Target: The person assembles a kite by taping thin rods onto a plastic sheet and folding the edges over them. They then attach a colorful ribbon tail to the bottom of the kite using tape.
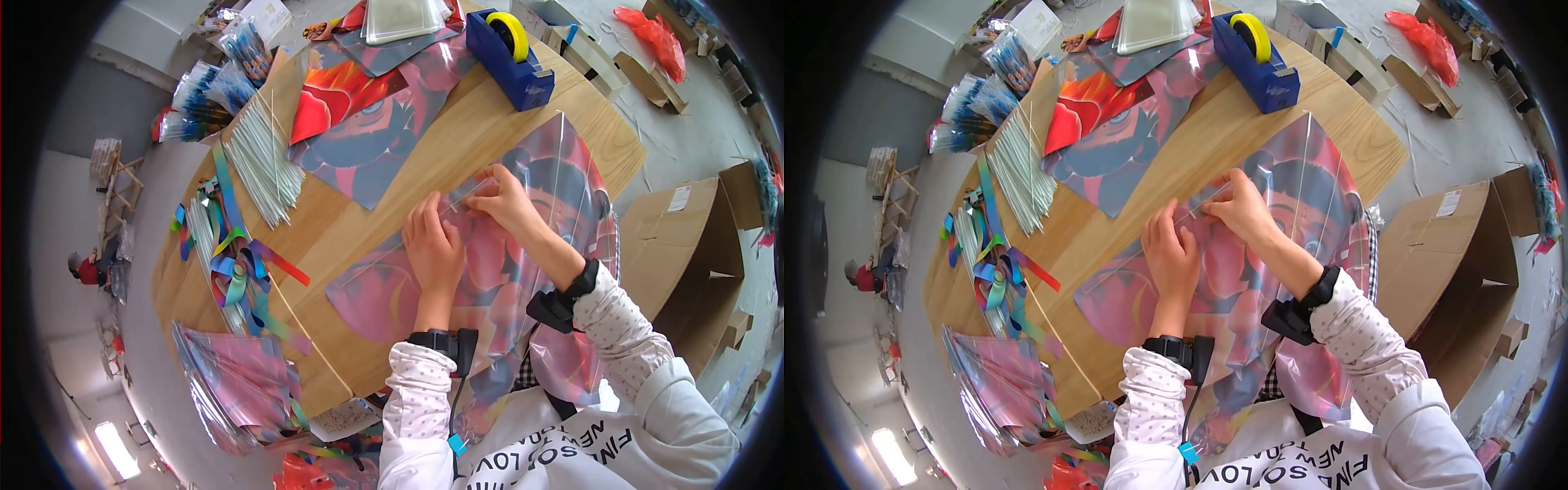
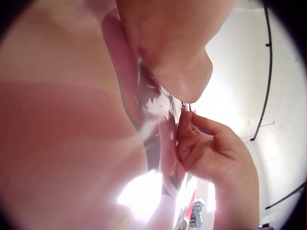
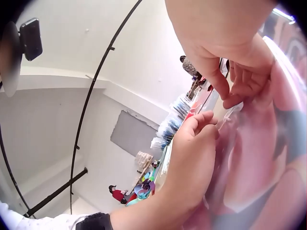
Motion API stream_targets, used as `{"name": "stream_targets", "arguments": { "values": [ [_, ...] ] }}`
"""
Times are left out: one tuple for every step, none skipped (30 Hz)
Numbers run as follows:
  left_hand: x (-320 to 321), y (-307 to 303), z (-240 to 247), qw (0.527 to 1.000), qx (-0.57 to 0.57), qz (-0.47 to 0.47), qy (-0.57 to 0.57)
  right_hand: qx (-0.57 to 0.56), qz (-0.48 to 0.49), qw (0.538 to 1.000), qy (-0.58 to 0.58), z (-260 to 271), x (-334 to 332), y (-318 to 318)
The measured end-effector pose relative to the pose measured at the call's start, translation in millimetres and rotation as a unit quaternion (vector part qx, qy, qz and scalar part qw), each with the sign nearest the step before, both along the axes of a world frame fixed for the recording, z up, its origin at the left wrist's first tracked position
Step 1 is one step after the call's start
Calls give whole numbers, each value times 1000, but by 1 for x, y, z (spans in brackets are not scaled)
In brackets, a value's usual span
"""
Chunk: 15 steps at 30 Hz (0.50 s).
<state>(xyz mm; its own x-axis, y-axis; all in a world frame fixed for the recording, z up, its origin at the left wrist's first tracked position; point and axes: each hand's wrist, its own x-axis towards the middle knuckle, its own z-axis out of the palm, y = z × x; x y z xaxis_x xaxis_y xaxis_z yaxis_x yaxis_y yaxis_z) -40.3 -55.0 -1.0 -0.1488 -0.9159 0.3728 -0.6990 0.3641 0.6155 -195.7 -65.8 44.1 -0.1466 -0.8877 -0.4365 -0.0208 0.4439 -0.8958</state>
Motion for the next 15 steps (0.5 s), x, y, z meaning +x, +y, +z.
{"name": "stream_targets", "arguments": {
  "values": [
    [0,0,1,1000,3,0,-5,24,-14,999,-29,1,-2,-2],
    [-1,0,1,1000,5,-2,-8,41,-16,997,-59,0,-4,-3],
    [-1,0,2,1000,8,-3,-10,58,-18,994,-89,-2,-7,-5],
    [-1,0,2,1000,11,-5,-13,75,-20,990,-118,-3,-10,-6],
    [-1,0,2,1000,11,-5,-19,85,-21,985,-150,-4,-13,-7],
    [-2,0,2,1000,11,-5,-26,96,-22,978,-183,-2,-16,-7],
    [-2,0,1,999,12,-6,-32,106,-23,971,-215,-2,-19,-8],
    [-2,0,1,999,11,-7,-37,107,-18,968,-225,-2,-22,-10],
    [-2,0,1,999,10,-8,-41,107,-13,966,-235,-2,-24,-11],
    [-2,0,1,999,8,-9,-46,108,-8,964,-245,-3,-26,-12],
    [-2,0,1,999,8,-9,-51,108,-6,962,-251,-3,-27,-13],
    [-2,0,1,998,9,-9,-57,109,-4,960,-258,-2,-29,-13],
    [-2,0,1,998,9,-9,-63,109,-2,958,-265,-1,-30,-13],
    [-2,0,0,998,8,-10,-69,112,-5,957,-269,-2,-30,-14],
    [-2,0,0,997,6,-10,-75,114,-8,955,-273,-2,-30,-15]
  ]
}}
